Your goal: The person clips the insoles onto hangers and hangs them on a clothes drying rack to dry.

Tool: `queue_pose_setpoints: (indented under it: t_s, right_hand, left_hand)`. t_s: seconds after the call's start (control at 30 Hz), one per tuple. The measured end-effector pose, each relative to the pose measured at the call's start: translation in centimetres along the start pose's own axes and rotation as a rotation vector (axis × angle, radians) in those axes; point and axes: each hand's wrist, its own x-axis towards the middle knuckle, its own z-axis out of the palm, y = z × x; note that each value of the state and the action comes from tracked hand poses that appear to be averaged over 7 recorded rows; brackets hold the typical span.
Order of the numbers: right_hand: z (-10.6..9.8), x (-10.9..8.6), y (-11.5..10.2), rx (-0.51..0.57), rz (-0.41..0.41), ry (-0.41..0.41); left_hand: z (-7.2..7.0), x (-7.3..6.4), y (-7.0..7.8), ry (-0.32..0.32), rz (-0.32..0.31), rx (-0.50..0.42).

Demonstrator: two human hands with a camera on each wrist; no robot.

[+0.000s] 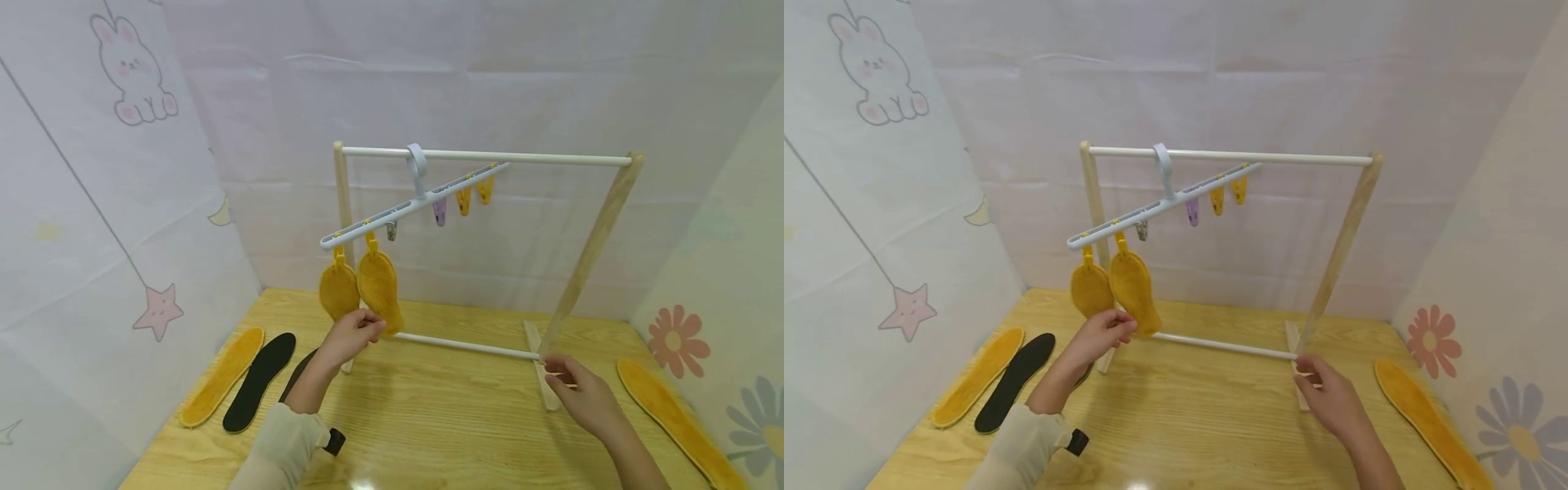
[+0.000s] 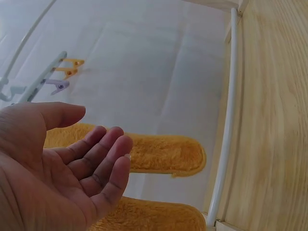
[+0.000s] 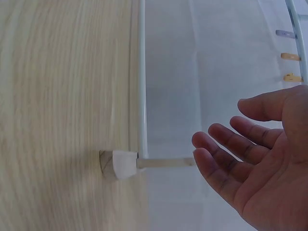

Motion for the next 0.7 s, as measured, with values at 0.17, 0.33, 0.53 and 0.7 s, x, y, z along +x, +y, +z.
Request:
queue_pose_setpoints:
  t_s: [0.17,0.33,0.53,0.7]
  right_hand:
    - [-0.4,-0.5,1.0,-0.025,0.029,0.000]
    - [-0.7,-0.8,1.5,-0.029,0.051,-0.005]
    - [-1.1,-1.3,2.6,-0.060,0.065,0.000]
    - [-1.6,-1.8,3.5,-0.065,0.098,-0.007]
  left_hand:
    - [0.1,0.2,0.9,0.020,0.035,-0.009]
    - [0.2,0.4,1.7,0.032,0.064,-0.023]
    - [0.2,0.8,2.9,0.063,0.151,-0.075]
    - [0.2,1.4,4.1,0.105,0.200,-0.129]
